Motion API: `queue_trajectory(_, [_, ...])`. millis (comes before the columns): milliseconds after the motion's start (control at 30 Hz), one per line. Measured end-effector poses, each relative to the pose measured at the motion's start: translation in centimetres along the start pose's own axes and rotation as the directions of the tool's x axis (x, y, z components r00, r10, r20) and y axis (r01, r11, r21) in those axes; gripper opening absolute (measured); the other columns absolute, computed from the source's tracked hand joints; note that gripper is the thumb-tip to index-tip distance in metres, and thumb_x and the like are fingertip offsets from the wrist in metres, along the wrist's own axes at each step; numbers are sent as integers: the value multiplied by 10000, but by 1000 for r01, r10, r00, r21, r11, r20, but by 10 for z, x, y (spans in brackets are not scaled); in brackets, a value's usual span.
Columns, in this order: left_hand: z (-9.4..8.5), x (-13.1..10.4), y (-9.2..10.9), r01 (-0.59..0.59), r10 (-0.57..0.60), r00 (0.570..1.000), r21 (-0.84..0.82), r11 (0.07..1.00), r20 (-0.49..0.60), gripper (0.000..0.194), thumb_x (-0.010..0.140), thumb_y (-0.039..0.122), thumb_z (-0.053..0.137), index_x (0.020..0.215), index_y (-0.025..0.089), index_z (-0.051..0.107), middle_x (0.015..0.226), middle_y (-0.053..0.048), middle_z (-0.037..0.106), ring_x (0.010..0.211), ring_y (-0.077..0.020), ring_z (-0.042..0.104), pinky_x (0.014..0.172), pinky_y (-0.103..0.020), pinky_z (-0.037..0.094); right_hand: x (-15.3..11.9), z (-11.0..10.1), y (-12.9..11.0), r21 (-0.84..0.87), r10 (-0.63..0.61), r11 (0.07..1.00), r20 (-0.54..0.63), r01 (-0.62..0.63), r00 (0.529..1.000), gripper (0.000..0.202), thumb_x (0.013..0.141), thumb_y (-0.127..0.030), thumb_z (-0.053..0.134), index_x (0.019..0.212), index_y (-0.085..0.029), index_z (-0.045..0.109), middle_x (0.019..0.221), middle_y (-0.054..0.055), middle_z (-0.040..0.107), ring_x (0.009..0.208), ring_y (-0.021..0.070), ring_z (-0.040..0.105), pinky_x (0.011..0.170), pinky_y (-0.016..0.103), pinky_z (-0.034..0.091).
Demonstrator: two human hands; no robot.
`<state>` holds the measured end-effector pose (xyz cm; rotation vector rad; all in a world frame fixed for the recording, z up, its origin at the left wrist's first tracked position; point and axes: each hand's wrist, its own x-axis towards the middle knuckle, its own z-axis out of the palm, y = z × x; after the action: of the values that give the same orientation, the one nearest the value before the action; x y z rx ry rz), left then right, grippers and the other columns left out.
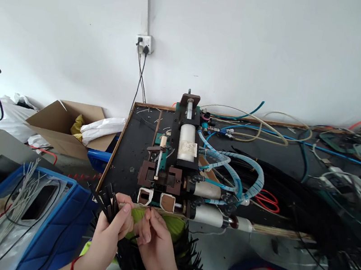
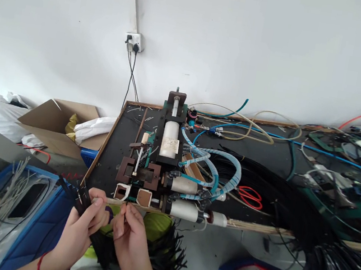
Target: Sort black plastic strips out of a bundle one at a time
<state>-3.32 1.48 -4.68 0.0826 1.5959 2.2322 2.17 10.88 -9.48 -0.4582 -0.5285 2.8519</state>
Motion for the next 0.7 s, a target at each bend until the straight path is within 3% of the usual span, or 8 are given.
queue_trajectory(433, [-4, -2, -2, 38, -38, 999, -25, 999, -14, 450, 826, 575, 845, 798, 198, 601, 523, 124, 287, 458, -54, 198, 446, -197, 190, 2, -2, 4, -103, -43, 994, -61, 37, 997, 379, 780, -498, 905, 759, -189, 686, 404, -89, 451, 440, 88, 305, 544, 222, 354])
queue_trajectory(567, [-2, -3, 0, 41, -44, 997, -60, 997, -61, 483, 787, 597, 867, 789, 200, 592, 516, 127, 284, 453, -49, 178, 438, -191, 175, 0, -5, 1, -215, -107, 973, -99, 84, 989, 429, 770, -551, 906, 788, -179, 694, 457, -67, 533, 444, 78, 377, 503, 202, 308])
queue_trajectory(700, [-2, -7, 5, 12, -10, 1000, -121, 993, 12, 412, 890, 581, 781, 845, 200, 631, 510, 127, 275, 444, -52, 137, 432, -194, 147, -7, -1, -1, -357, -166, 926, -100, 121, 981, 451, 789, -588, 883, 816, -169, 717, 535, -20, 645, 471, 94, 501, 489, 201, 317])
